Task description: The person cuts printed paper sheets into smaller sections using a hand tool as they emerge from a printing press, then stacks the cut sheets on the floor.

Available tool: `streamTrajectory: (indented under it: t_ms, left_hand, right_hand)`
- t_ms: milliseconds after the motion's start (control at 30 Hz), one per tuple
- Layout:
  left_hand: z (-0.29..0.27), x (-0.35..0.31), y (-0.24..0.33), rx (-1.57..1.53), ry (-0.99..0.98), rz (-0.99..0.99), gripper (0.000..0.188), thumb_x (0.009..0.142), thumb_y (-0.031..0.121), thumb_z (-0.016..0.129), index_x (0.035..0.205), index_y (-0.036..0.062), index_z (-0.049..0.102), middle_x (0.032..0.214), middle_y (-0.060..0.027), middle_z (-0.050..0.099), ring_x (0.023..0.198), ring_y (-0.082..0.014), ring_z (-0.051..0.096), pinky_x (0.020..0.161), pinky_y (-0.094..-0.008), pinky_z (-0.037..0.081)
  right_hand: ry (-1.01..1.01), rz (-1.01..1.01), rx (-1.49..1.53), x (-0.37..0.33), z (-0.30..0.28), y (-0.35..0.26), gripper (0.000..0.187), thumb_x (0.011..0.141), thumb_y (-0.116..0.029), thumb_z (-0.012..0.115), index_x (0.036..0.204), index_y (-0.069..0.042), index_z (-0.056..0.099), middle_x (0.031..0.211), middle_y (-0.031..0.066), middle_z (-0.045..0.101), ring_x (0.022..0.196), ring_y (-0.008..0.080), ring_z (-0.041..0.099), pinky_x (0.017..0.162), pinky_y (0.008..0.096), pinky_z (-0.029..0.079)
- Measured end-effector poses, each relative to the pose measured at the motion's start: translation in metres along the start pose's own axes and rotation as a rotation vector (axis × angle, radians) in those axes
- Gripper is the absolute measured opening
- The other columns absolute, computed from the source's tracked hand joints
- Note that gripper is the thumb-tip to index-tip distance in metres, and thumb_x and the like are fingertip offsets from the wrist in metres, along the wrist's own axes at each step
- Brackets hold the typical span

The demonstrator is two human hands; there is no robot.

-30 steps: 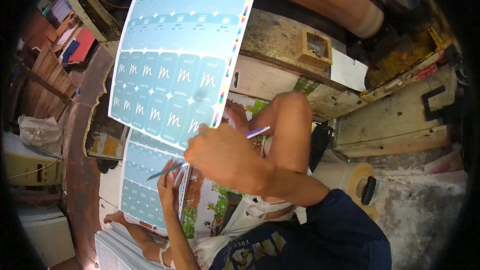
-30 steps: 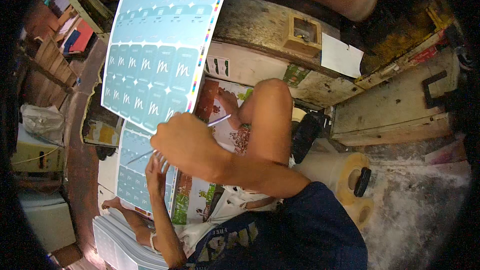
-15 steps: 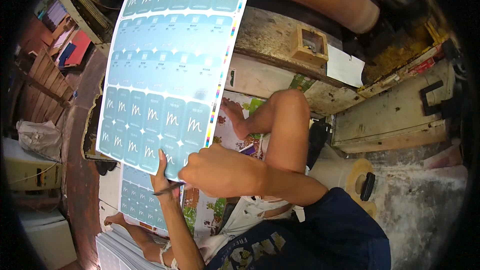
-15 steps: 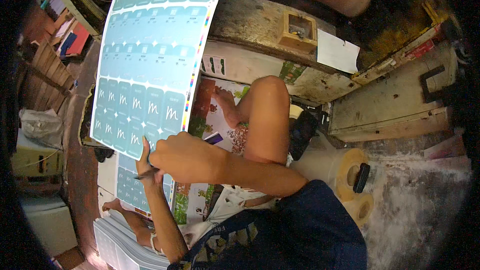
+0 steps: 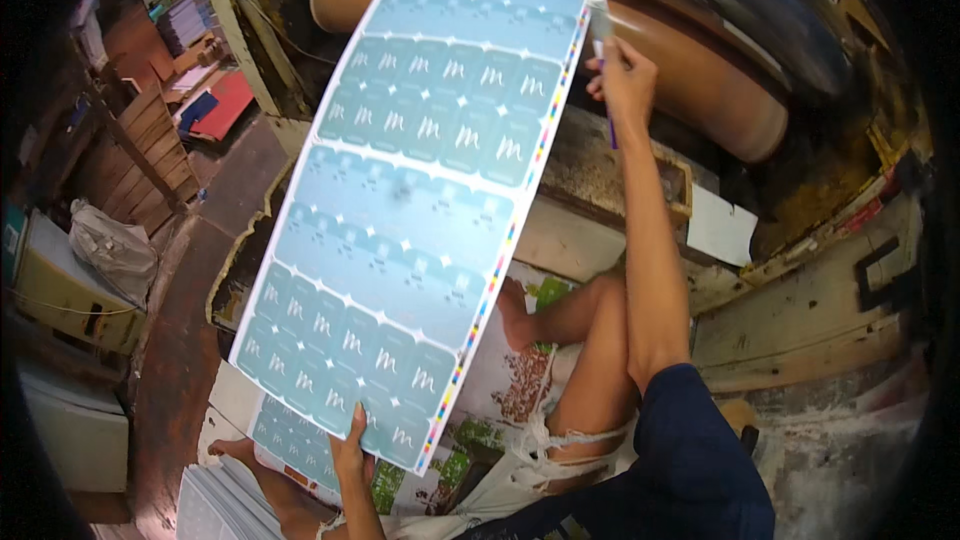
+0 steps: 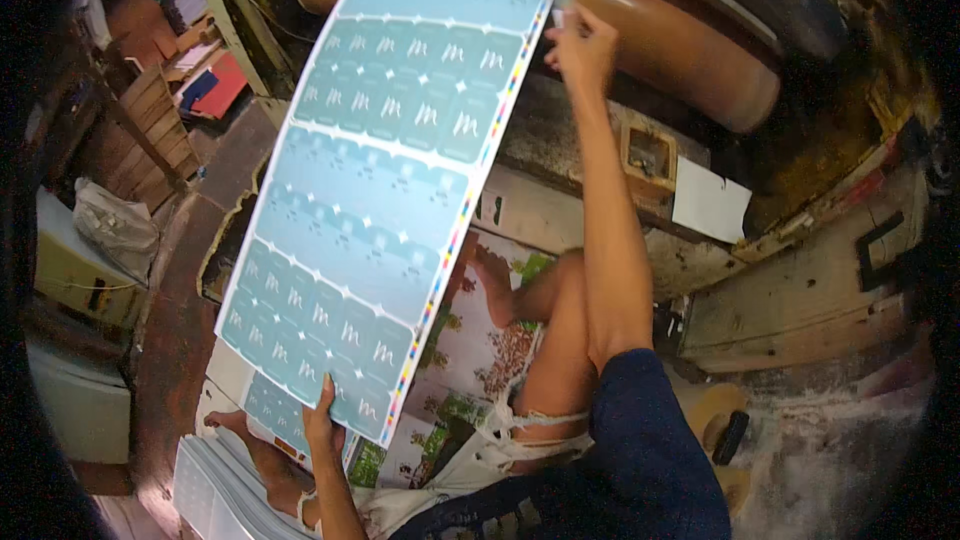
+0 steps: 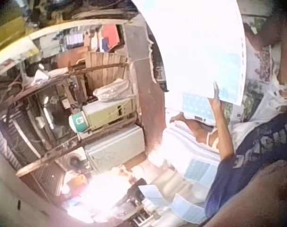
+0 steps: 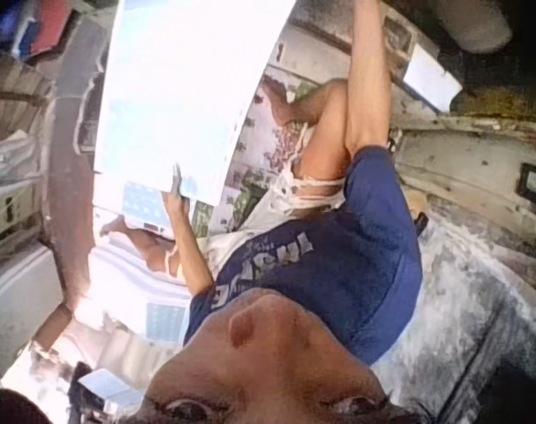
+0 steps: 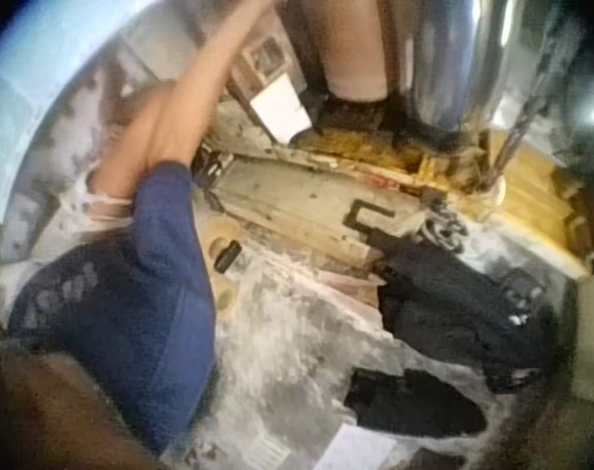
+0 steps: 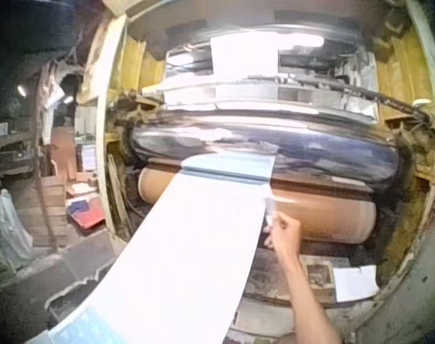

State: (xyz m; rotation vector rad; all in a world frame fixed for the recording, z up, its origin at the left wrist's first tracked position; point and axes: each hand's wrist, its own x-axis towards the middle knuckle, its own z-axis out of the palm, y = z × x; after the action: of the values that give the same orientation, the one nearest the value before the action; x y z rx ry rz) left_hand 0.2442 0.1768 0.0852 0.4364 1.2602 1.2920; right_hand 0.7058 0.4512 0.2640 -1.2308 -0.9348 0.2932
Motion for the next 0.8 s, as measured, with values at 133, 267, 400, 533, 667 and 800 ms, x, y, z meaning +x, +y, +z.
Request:
streamTrajectory:
  t_ms: [133,267,400,533,667,800]
  left_hand:
    - [-0.032,-0.013,-0.008,0.039,0.015,-0.018,0.062,0.087,0.006,0.067,0.139,0.0013,0.034,0.125,-0.0123,0.052,0.112,-0.0228,0.053,0.095,-0.0367,0.045]
    - [-0.058,-0.019,-0.013,0.076,0.044,-0.072,0.058,0.086,0.009,0.068,0.136,0.0026,0.039,0.122,-0.0094,0.054,0.109,-0.0227,0.054,0.094,-0.0385,0.045]
    - [-0.071,-0.025,-0.015,0.079,0.042,-0.134,0.062,0.087,0.007,0.067,0.139,0.0005,0.034,0.123,-0.0132,0.054,0.109,-0.0235,0.055,0.094,-0.0356,0.046]
    - [-0.096,-0.027,-0.017,0.124,0.043,-0.118,0.057,0.085,0.012,0.07,0.133,0.0009,0.041,0.119,-0.0107,0.056,0.106,-0.0244,0.056,0.093,-0.0391,0.046]
    - [-0.114,-0.031,-0.012,0.181,0.089,-0.088,0.057,0.085,0.012,0.07,0.133,0.0007,0.042,0.117,-0.0118,0.057,0.104,-0.0254,0.057,0.089,-0.0392,0.048]
    - [-0.143,-0.036,-0.024,0.24,0.083,-0.175,0.056,0.085,0.011,0.07,0.132,-0.0006,0.043,0.115,-0.0129,0.058,0.1,-0.0249,0.059,0.084,-0.0391,0.051]
  right_hand:
    - [0.074,0.043,0.072,0.019,0.002,0.05,0.039,0.095,-0.029,0.055,0.115,0.005,0.061,0.072,0.0134,0.064,0.042,0.0122,0.053,0.038,0.024,0.039]
    - [0.091,0.151,0.135,0.014,0.008,0.072,0.038,0.095,-0.028,0.054,0.115,0.004,0.062,0.073,0.0126,0.064,0.043,0.0119,0.053,0.038,0.0235,0.039]
    - [0.09,0.182,0.123,0.02,0.0,0.08,0.036,0.096,-0.028,0.055,0.115,0.002,0.063,0.074,0.012,0.065,0.043,0.0115,0.054,0.038,0.0229,0.04]
    - [0.063,0.186,0.148,0.024,0.003,0.076,0.036,0.095,-0.029,0.056,0.115,0.0,0.063,0.074,0.0119,0.065,0.043,0.0111,0.054,0.039,0.0229,0.039]
    - [-0.041,0.173,0.114,0.032,0.012,0.072,0.038,0.094,-0.031,0.058,0.117,0.0,0.063,0.074,0.0118,0.065,0.043,0.0108,0.053,0.038,0.0229,0.038]
    - [-0.089,0.183,0.026,0.043,0.011,0.082,0.04,0.093,-0.032,0.059,0.117,-0.001,0.063,0.073,0.0117,0.065,0.042,0.011,0.053,0.038,0.023,0.038]
